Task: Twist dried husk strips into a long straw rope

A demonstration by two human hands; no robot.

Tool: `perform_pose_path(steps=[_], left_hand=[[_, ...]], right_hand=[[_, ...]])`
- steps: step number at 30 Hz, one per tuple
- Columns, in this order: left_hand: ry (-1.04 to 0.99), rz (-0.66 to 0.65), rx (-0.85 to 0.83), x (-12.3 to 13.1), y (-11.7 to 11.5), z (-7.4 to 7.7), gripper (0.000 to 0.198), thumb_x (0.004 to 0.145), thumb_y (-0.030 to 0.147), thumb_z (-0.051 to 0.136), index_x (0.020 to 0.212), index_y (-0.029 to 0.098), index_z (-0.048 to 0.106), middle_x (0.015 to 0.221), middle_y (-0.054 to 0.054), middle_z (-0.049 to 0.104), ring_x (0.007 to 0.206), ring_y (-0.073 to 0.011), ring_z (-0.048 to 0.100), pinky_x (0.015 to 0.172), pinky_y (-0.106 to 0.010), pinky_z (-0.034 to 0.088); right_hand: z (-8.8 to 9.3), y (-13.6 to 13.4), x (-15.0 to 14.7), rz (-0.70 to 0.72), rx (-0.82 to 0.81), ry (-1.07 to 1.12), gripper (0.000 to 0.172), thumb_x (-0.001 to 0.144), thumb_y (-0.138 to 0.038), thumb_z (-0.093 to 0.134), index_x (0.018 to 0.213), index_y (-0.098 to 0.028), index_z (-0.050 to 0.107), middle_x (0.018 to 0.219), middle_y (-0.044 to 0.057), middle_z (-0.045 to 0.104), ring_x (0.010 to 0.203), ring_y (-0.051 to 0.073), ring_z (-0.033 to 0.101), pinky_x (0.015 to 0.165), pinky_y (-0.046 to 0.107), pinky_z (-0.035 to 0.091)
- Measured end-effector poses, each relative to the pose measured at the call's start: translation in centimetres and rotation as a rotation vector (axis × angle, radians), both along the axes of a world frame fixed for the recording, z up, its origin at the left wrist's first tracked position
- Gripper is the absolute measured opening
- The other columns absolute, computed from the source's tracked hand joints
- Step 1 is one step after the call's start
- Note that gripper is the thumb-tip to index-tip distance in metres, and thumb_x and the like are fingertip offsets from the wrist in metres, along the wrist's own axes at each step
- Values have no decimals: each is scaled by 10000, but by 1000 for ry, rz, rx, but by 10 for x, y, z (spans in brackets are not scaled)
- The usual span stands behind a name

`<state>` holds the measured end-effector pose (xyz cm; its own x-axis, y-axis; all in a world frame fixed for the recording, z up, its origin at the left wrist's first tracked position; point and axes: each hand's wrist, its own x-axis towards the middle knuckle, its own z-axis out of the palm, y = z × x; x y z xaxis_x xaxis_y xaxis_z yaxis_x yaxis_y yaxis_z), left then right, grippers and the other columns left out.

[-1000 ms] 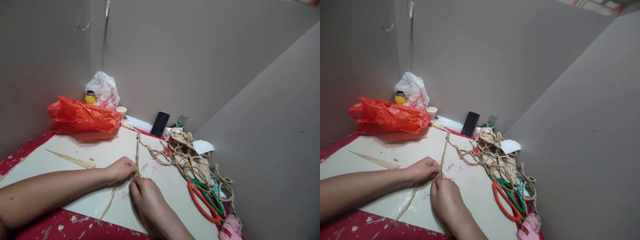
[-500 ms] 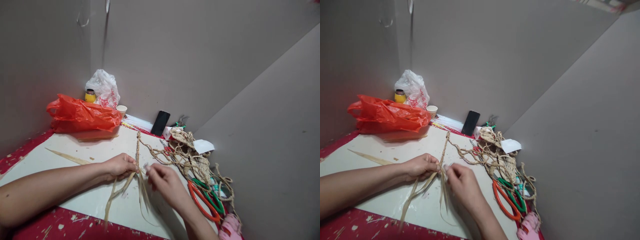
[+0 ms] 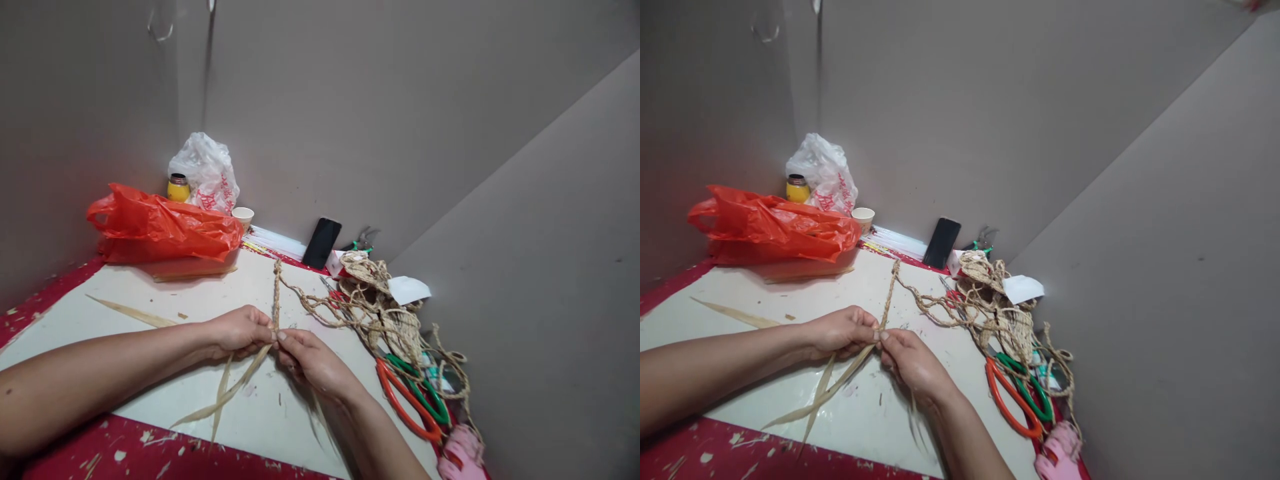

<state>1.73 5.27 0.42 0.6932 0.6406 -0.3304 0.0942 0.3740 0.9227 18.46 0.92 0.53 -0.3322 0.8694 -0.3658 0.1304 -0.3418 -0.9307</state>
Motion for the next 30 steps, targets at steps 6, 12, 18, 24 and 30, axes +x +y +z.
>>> perform_pose_path(steps=[6, 12, 18, 24, 30], left_hand=[[18, -92, 155, 1, 0, -3, 227, 729, 323, 557, 656, 114, 605, 498, 26, 497, 448, -61, 360, 441, -203, 235], [255, -44, 532, 0, 1, -3, 186, 741, 278, 498, 632, 138, 551, 561, 40, 453, 549, -81, 359, 508, -199, 267], [253, -110, 430, -2, -5, 3, 195, 752, 233, 423, 686, 138, 581, 524, 28, 480, 457, -78, 368, 469, -205, 293], [268, -98, 198, 3, -23, 1, 230, 847, 357, 334, 758, 175, 444, 466, 28, 495, 316, -98, 420, 352, -198, 324], [243, 23, 349, 7, -36, -14, 108, 803, 266, 388, 833, 175, 440, 663, -8, 604, 362, -81, 482, 352, -182, 354]], right_hand=[[-2, 7, 6, 108, 139, -176, 434, 833, -528, 456, 636, -148, 523, 486, -70, 335, 417, 55, 240, 395, 208, 160], [-3, 5, 0, 12, -83, 3, 380, 760, -498, 546, 587, -192, 400, 422, -113, 274, 353, 37, 129, 340, 201, 74], [-9, -1, -13, -189, -39, -18, 338, 737, -449, 564, 577, -162, 486, 368, -108, 307, 309, 22, 153, 327, 197, 65], [-13, -9, -25, -316, -36, 130, 415, 716, -455, 590, 483, -192, 369, 333, -116, 269, 281, 11, 146, 318, 196, 78], [-13, -12, -30, -268, -79, 160, 374, 728, -456, 578, 531, -160, 461, 342, -51, 443, 256, 13, 223, 308, 185, 87]])
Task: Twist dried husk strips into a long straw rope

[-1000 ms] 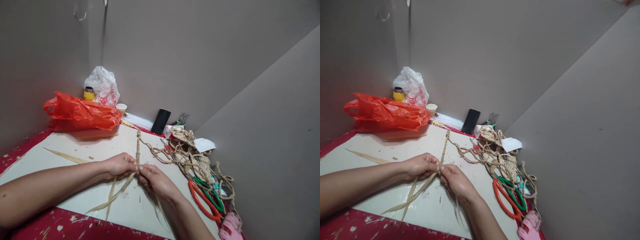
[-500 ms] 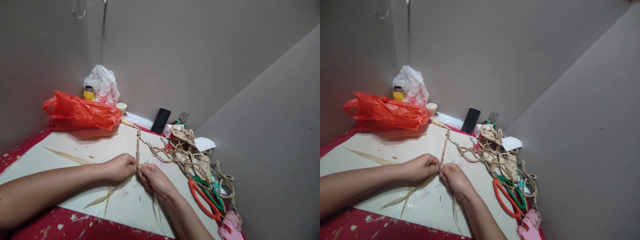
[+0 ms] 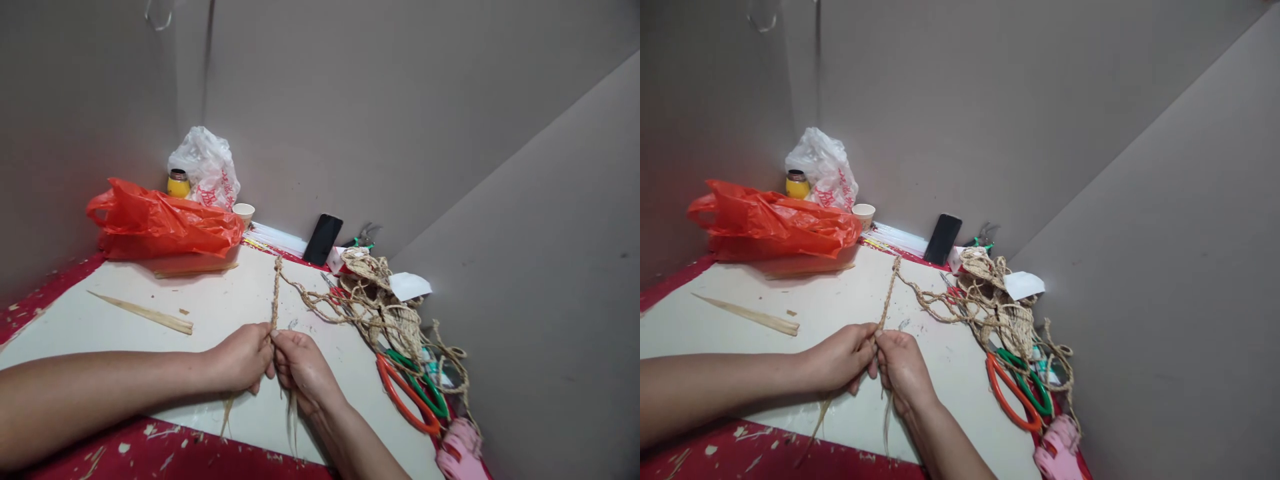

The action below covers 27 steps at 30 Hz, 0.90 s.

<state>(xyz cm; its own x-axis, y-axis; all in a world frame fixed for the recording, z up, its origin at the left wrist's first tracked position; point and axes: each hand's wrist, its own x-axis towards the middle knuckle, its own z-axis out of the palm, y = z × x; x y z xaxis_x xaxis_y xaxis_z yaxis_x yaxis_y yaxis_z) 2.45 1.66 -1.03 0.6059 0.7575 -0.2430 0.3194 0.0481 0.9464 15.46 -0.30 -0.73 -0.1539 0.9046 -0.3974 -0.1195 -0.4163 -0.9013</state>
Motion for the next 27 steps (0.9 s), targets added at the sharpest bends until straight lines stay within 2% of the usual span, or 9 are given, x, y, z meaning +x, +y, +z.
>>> perform_pose_path(steps=[4, 7, 9, 12, 14, 16, 19, 21, 27], left_hand=[[-56, -36, -58, 1, -1, 7, 171, 740, 228, 452, 896, 164, 475, 697, -22, 626, 398, -90, 506, 387, -190, 366], [37, -82, -140, -5, 9, 23, 218, 754, 303, 452, 878, 145, 538, 572, -2, 579, 402, -108, 493, 400, -200, 326], [130, -38, -9, -11, 21, 31, 232, 756, 324, 448, 762, 134, 582, 505, 6, 528, 442, -111, 478, 442, -208, 314], [111, 117, 266, -15, 36, 29, 184, 723, 265, 479, 722, 134, 609, 591, -2, 558, 561, -106, 472, 543, -211, 331], [-28, 91, 163, -12, 39, 22, 182, 729, 254, 467, 751, 132, 600, 639, -9, 573, 583, -102, 472, 575, -215, 344], [-152, -1, -92, -8, 38, 16, 188, 751, 278, 444, 716, 136, 562, 584, 0, 536, 517, -94, 445, 538, -219, 338], [-165, -42, -290, -5, 33, 12, 212, 763, 324, 451, 686, 148, 541, 462, 60, 386, 391, -67, 284, 433, -210, 235], [-111, -35, -207, -5, 32, 11, 239, 762, 342, 477, 708, 137, 588, 454, 71, 358, 398, -62, 226, 428, -213, 196], [26, -130, 146, -8, 37, 8, 277, 777, 280, 435, 736, 138, 668, 660, -1, 600, 615, -112, 475, 618, -212, 347]], right_hand=[[4, 1, 2, 10, -18, 7, 326, 712, -418, 605, 571, -149, 487, 354, -54, 438, 274, 18, 260, 315, 175, 107], [8, 3, 10, 17, -54, 107, 282, 676, -380, 655, 627, -152, 496, 359, -115, 321, 300, 6, 170, 323, 165, 83], [9, 4, 17, 42, -76, 180, 271, 663, -352, 684, 665, -148, 507, 388, -141, 247, 332, -2, 98, 335, 158, 52], [8, 8, 24, 116, -96, 242, 253, 691, -332, 687, 736, -126, 547, 417, -144, 216, 357, -3, 66, 349, 158, 29], [6, 10, 27, 148, -102, 261, 238, 711, -319, 679, 744, -120, 554, 426, -138, 221, 364, -1, 62, 351, 162, 28], [6, 12, 28, 178, -102, 269, 233, 724, -320, 670, 720, -124, 544, 427, -134, 222, 367, 3, 62, 352, 166, 29], [7, 13, 32, 231, -108, 247, 241, 734, -336, 660, 706, -134, 532, 428, -134, 210, 370, 10, 66, 360, 170, 32], [7, 14, 35, 269, -114, 192, 243, 739, -352, 652, 717, -141, 534, 430, -134, 209, 376, 18, 69, 367, 176, 37], [8, 16, 41, 344, 124, -234, 275, 795, -398, 562, 700, -140, 571, 457, -87, 324, 411, 56, 218, 404, 200, 155]])
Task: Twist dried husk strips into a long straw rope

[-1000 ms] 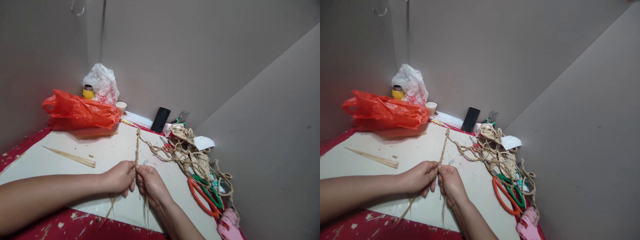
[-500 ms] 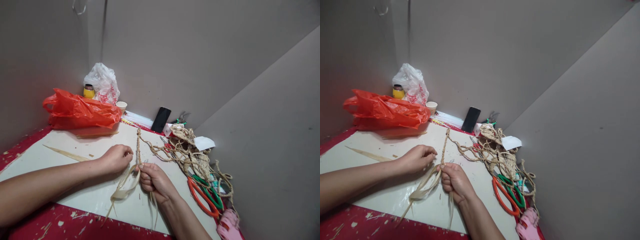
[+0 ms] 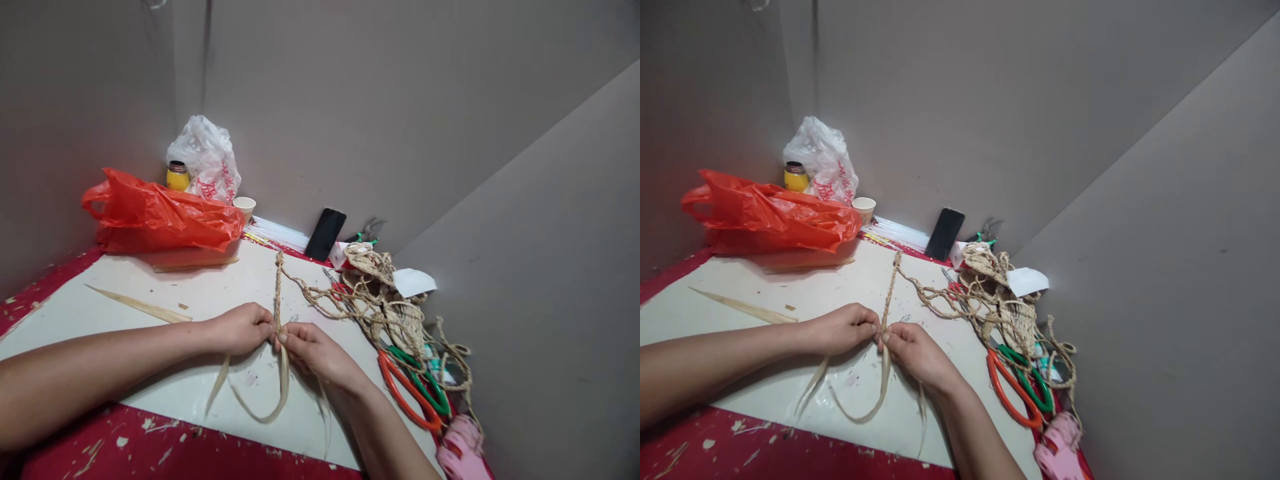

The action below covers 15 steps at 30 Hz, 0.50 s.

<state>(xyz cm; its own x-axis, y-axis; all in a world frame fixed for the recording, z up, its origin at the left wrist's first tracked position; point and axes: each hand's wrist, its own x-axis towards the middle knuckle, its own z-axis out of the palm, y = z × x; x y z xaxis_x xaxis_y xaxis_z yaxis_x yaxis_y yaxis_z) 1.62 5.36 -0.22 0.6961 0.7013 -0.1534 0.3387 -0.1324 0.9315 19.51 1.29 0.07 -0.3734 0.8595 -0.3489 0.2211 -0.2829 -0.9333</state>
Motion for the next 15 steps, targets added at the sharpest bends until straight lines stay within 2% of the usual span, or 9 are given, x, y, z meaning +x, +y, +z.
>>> perform_pose_path(steps=[4, 8, 11, 15], left_hand=[[47, 26, -31, 2, 0, -1, 292, 777, 327, 441, 714, 136, 652, 620, 4, 562, 573, -109, 431, 578, -220, 327], [-5, 54, -137, 6, -2, -5, 268, 755, 374, 468, 646, 150, 566, 533, 44, 447, 506, -89, 333, 516, -224, 256], [-31, 91, -199, 8, -4, -6, 236, 732, 365, 483, 607, 164, 493, 514, 61, 387, 494, -81, 288, 501, -227, 225], [-31, 113, -181, 8, -6, -6, 231, 722, 352, 474, 579, 171, 454, 509, 64, 358, 493, -80, 283, 486, -229, 212]], right_hand=[[3, -2, -3, 61, 271, -250, 257, 841, -329, 482, 712, -136, 592, 604, -24, 500, 570, 102, 406, 556, 214, 328], [7, -7, -8, 46, 438, -472, 258, 871, -267, 414, 713, -147, 579, 677, 17, 578, 643, 138, 479, 618, 238, 361], [10, -11, -9, 57, 490, -580, 284, 887, -259, 388, 727, -149, 594, 708, 43, 618, 657, 149, 504, 625, 247, 362], [14, -13, -6, 83, 488, -658, 298, 889, -284, 390, 699, -155, 581, 671, 38, 595, 636, 146, 488, 607, 245, 349]])
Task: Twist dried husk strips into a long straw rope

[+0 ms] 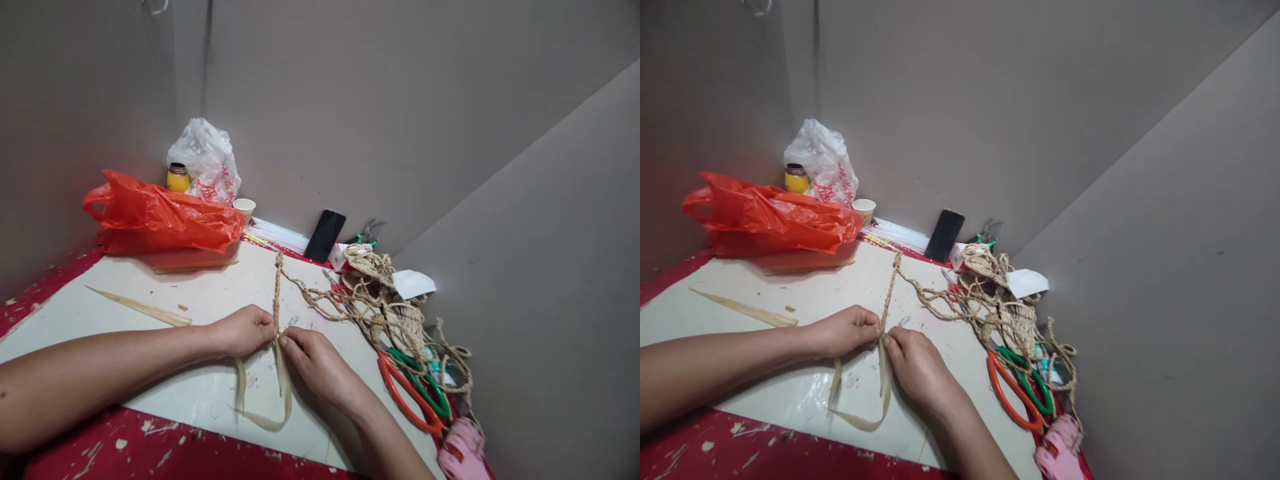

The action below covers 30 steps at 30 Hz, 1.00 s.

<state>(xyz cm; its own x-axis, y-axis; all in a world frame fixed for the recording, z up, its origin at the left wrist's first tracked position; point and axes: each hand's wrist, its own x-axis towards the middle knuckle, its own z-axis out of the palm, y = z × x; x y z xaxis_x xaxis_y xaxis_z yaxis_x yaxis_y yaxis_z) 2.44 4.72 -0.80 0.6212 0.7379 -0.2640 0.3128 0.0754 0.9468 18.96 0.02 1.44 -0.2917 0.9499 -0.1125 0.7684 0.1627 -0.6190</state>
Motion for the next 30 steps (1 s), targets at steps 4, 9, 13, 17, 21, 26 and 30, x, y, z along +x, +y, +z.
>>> perform_pose_path(steps=[4, 9, 13, 17, 21, 26, 30], left_hand=[[10, 6, 55, 0, -1, -1, 224, 724, 327, 464, 576, 160, 481, 509, 57, 397, 506, -81, 322, 489, -224, 227], [-111, -3, 2, 1, -3, -3, 269, 745, 345, 453, 598, 139, 542, 529, 26, 521, 507, -87, 398, 520, -222, 291], [-175, 15, -97, 1, -5, -2, 262, 724, 338, 467, 558, 142, 519, 498, 24, 517, 484, -87, 411, 508, -222, 293], [-130, 114, -116, 2, -8, -2, 205, 681, 300, 507, 545, 147, 493, 446, 71, 396, 446, -59, 284, 463, -221, 197], [-184, 132, -174, 2, -11, 1, 150, 636, 268, 553, 568, 141, 517, 473, 64, 441, 456, -57, 316, 469, -220, 207], [-181, 119, -280, -2, -9, 10, 166, 642, 301, 598, 609, 144, 553, 376, 83, 379, 351, -49, 242, 395, -234, 122], [-243, 81, -328, -5, -5, 15, 187, 654, 320, 615, 603, 157, 540, 327, 96, 317, 311, -48, 188, 361, -243, 85]], right_hand=[[1, 1, 2, -42, -97, 100, 326, 876, -316, 404, 615, -159, 521, 565, -8, 489, 547, 113, 416, 529, 219, 316], [-3, -6, -11, -120, -389, 375, 351, 895, -346, 337, 670, -159, 530, 427, -52, 405, 388, 86, 331, 420, 198, 264], [-7, -16, -24, -139, -197, 210, 342, 899, -285, 334, 663, -158, 546, 469, 0, 518, 448, 109, 460, 477, 208, 325], [-7, -22, -32, -147, -5, -31, 331, 904, -274, 344, 722, -151, 592, 624, 77, 628, 554, 146, 533, 534, 236, 342], [0, -33, -37, -62, 1, -131, 320, 900, -269, 348, 764, -149, 613, 694, 102, 654, 579, 158, 541, 543, 252, 331], [30, -45, -26, 294, -248, -10, 255, 857, -341, 458, 683, -187, 565, 612, 16, 588, 536, 123, 467, 514, 229, 331], [36, -24, -1, 23, -166, 182, 397, 877, -428, 415, 587, -172, 506, 516, -12, 497, 486, 107, 441, 482, 220, 332]])
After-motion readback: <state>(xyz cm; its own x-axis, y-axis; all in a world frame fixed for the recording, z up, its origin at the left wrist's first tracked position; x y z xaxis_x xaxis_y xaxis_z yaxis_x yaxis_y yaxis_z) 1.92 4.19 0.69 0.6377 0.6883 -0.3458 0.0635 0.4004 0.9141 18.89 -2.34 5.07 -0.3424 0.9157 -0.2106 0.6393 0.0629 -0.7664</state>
